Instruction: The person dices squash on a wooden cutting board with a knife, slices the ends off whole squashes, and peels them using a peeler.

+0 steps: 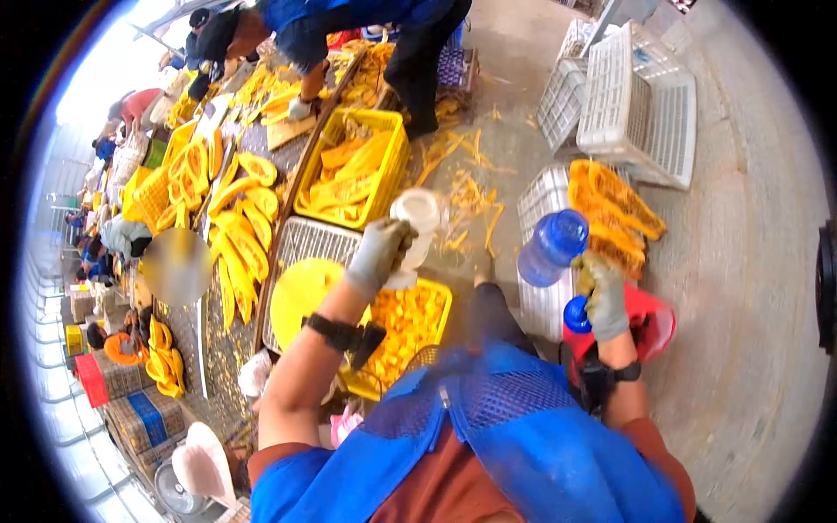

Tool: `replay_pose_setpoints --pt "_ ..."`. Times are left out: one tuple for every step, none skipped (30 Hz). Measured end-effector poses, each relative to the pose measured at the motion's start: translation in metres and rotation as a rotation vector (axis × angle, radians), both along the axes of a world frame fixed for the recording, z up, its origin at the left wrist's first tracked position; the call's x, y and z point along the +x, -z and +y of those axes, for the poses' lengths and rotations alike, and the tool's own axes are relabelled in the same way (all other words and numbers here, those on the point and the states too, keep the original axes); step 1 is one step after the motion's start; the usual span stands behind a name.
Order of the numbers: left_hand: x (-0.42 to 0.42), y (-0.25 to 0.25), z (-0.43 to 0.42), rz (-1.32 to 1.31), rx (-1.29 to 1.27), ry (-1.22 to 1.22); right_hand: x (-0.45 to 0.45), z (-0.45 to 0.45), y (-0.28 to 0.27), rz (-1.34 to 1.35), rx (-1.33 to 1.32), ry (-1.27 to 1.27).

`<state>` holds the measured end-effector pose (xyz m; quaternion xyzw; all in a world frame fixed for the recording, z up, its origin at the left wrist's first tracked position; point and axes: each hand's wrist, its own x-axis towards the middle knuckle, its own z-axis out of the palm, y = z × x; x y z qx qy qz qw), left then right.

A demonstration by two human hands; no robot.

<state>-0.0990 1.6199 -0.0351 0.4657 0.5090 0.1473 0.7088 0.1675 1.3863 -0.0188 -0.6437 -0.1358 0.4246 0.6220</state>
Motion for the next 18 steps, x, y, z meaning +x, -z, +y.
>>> replay_pose_setpoints --pt "0.013 0.006 0.016 -0.009 -0.043 0.005 0.015 0.013 0.004 0.040 -0.029 -0.012" --pt "0.023 0.009 0.030 -0.011 -0.089 0.011 0.027 0.024 0.005 0.088 -0.061 -0.022" --pt "0.041 0.014 0.042 0.011 -0.109 -0.015 0.045 0.044 0.008 0.119 -0.073 -0.033" --pt "0.054 0.011 0.058 0.017 -0.147 -0.023 0.058 0.062 0.007 0.121 -0.077 -0.030" --pt "0.066 0.014 0.074 0.038 -0.150 -0.021 0.070 0.077 0.004 0.123 -0.091 -0.024" --pt "0.083 0.018 0.090 0.046 -0.154 -0.019 0.085 0.092 0.001 0.112 -0.105 -0.018" --pt "0.098 0.019 0.105 0.027 -0.168 -0.016 0.098 0.107 -0.004 0.078 -0.102 -0.040" --pt "0.113 0.019 0.120 0.008 -0.181 -0.011 0.110 0.122 -0.009 0.083 -0.102 -0.022" --pt "0.132 0.020 0.133 -0.015 -0.196 -0.007 0.125 0.136 -0.013 0.084 -0.104 -0.004" --pt "0.149 0.017 0.146 -0.033 -0.200 0.012 0.137 0.149 -0.016 0.090 -0.098 0.013" --pt "0.167 0.009 0.162 -0.046 -0.199 0.031 0.149 0.162 -0.018 0.146 -0.060 0.035" --pt "0.186 0.001 0.178 -0.060 -0.195 0.053 0.161 0.173 -0.018 0.149 -0.057 0.061" --pt "0.209 -0.006 0.192 -0.024 -0.186 0.087 0.173 0.183 -0.016 0.147 -0.051 0.088" --pt "0.230 -0.010 0.207 0.000 -0.162 0.109 0.186 0.197 -0.016 0.142 -0.032 0.112" --pt "0.250 -0.015 0.221 0.022 -0.131 0.127 0.197 0.211 -0.017 0.148 -0.010 0.128" --pt "0.271 -0.014 0.234 0.039 -0.107 0.142 0.212 0.223 -0.015 0.137 0.003 0.131" --pt "0.291 -0.013 0.249 0.012 -0.091 0.174 0.225 0.236 -0.012 0.132 0.013 0.133" --pt "0.312 -0.014 0.268 0.026 -0.125 0.174 0.237 0.251 -0.012 0.133 0.018 0.133"
